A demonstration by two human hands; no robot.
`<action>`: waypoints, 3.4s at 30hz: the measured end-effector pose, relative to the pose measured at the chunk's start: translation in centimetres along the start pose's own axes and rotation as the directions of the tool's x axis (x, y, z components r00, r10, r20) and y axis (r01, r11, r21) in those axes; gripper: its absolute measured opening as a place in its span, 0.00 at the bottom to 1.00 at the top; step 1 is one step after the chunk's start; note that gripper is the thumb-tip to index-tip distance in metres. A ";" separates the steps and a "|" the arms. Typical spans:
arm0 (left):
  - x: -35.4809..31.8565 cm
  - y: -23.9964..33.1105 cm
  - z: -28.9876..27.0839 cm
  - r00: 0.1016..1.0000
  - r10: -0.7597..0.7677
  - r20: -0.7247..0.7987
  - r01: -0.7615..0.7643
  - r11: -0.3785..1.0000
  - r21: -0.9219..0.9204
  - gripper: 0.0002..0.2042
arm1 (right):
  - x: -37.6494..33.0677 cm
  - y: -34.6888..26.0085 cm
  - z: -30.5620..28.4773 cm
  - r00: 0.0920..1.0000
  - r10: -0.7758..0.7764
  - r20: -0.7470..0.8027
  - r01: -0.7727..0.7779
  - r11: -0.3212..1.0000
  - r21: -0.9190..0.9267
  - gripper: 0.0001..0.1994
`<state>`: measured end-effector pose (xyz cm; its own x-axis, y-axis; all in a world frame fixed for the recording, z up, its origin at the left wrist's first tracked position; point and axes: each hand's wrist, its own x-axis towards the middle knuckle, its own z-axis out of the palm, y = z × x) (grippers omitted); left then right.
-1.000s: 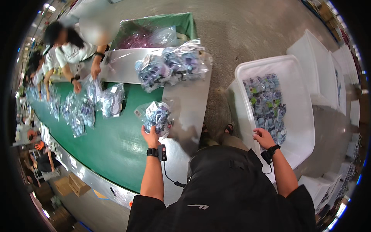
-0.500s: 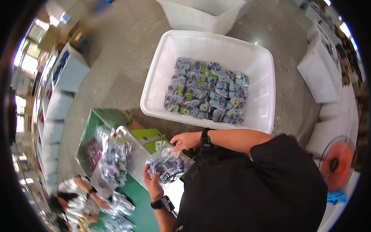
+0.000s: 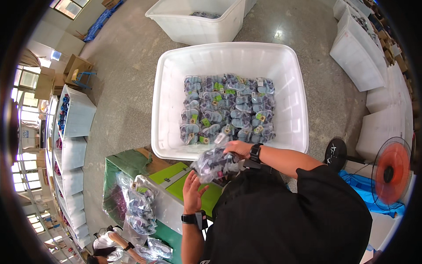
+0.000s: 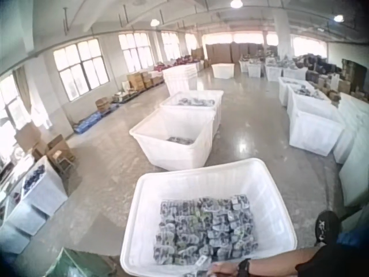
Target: The person picks packaged slippers from a conveyor belt and places them into a white bin. They walk to a packing area, place a slipper package into a cardboard box, then return to the conveyor to continue sorting slippers into the bin.
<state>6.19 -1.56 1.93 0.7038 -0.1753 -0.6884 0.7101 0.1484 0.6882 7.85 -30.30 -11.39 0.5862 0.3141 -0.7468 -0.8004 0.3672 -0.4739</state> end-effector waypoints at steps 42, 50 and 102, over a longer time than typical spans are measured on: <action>-17.3 -25.7 -32.3 0.454 0.237 -0.859 0.100 0.944 0.314 0.22 | 8.4 0.8 -15.2 0.945 0.151 -0.291 -0.198 0.970 -0.140 0.20; -20.8 -26.3 -47.7 -0.056 0.366 -0.929 0.274 0.900 0.339 0.29 | 3.5 1.1 -4.1 0.894 0.043 -0.447 -0.151 0.966 -0.209 0.15; -7.9 -5.4 -11.7 0.958 0.156 -0.242 -0.240 0.896 -0.374 0.34 | -1.9 1.5 19.3 0.916 0.115 0.385 0.180 0.740 -0.649 0.40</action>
<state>-2.98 10.44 1.01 0.7891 0.0905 -0.6076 0.4743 0.5388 0.6962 7.92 -13.40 -1.67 0.4931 0.6669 -0.5587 -0.5678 -0.2399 -0.7875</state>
